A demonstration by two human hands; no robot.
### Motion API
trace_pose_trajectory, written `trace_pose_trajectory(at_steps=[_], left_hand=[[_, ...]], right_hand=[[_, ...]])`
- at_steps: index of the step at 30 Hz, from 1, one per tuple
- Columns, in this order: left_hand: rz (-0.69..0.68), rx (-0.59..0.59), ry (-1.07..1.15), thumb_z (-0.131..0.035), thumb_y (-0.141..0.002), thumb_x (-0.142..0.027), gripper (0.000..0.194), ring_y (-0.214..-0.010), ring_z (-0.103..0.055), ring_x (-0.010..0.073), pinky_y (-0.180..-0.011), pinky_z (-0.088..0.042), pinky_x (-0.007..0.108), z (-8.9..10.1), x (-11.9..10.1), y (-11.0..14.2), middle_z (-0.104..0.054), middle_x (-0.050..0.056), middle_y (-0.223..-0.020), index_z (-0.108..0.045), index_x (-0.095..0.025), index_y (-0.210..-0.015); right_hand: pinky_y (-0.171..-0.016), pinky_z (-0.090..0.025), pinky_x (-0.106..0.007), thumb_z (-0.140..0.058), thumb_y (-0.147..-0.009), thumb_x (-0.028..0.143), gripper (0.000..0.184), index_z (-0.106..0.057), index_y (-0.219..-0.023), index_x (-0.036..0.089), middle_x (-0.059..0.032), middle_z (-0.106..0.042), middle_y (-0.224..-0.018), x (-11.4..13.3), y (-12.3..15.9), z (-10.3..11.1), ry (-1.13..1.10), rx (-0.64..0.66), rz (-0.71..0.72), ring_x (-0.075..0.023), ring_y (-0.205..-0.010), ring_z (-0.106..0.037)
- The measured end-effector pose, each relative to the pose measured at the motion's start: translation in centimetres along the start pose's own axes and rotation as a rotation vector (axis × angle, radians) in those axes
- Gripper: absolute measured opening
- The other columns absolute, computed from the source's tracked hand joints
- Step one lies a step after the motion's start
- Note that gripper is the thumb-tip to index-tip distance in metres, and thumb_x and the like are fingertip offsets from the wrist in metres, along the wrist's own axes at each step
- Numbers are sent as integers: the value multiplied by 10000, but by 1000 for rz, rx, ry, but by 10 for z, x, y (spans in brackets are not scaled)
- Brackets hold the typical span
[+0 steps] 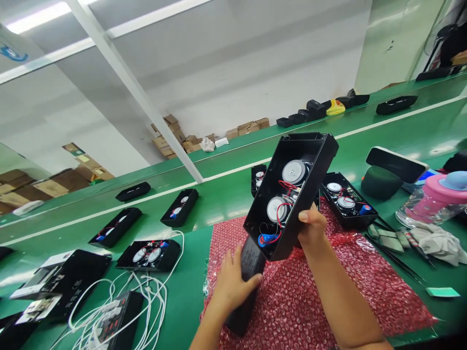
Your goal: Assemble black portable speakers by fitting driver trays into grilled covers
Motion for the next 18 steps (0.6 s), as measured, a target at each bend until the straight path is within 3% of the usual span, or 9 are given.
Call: trace_pose_trajectory(at_steps=[3,5,7,10,12,14,16,18], left_hand=[[55,47,-146,-794,-547,-345,835,-1214,-444,532,-981,-323,675,-21,26,9,-568,227,-1223,-539,-187,-1326],[37,50,-60,-799,-544,-296,828,-1176,-487,496,-988,-332,642,-19,27,5,-591,175,-1200,-535,-230,-1326],[53,54,110,-821,-545,-289,855,-1141,-526,445,-1010,-334,608,-4,24,-7,-605,130,-1185,-507,-258,-1340],[142,-25,412,-809,-603,-381,900,-1025,-594,356,-946,-422,525,38,15,-29,-616,109,-1126,-411,-240,-1398],[118,-83,619,-778,-642,-446,947,-905,-620,273,-809,-491,406,67,-4,-40,-619,81,-1091,-309,-278,-1447],[-22,-127,711,-792,-620,-468,976,-866,-605,215,-740,-486,308,90,-37,-45,-618,52,-1080,-297,-316,-1447],[-181,-121,694,-813,-600,-461,959,-912,-588,194,-773,-474,271,100,-74,-46,-613,40,-1116,-346,-329,-1427],[-267,-69,659,-810,-624,-453,916,-924,-588,185,-787,-475,264,94,-105,-46,-603,32,-1151,-363,-353,-1417]], right_hand=[[-340,-388,-209,-600,-428,193,563,-529,-982,265,74,-509,-603,2,-1,-2,8,0,11,-104,-425,-481],[-339,-375,-205,-610,-442,196,595,-510,-1023,277,76,-503,-618,4,-1,-5,19,13,21,-99,-426,-474],[-352,-389,-214,-628,-457,194,573,-490,-1006,280,72,-507,-646,6,-1,-7,29,32,33,-103,-448,-486],[-391,-434,-244,-664,-478,194,530,-465,-962,278,66,-517,-671,3,-2,-10,42,76,33,-119,-483,-511],[-418,-455,-256,-691,-485,192,559,-467,-989,285,59,-536,-702,-2,-3,-12,49,100,24,-125,-513,-521],[-459,-470,-255,-716,-486,182,627,-478,-1055,293,43,-567,-782,-9,-3,-13,54,113,25,-130,-581,-540],[-500,-481,-257,-738,-487,177,682,-480,-1107,299,27,-582,-867,-17,-2,-16,67,129,14,-137,-652,-555],[-548,-502,-281,-756,-491,184,713,-476,-1136,302,18,-589,-912,-25,0,-21,84,153,-15,-157,-708,-571]])
Point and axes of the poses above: each hand's wrist, its own y-axis away from the middle knuckle, its own z-axis out of the back of the hand, x = y × z, the point moved 8 cm from there along -y, towards the middle knuckle
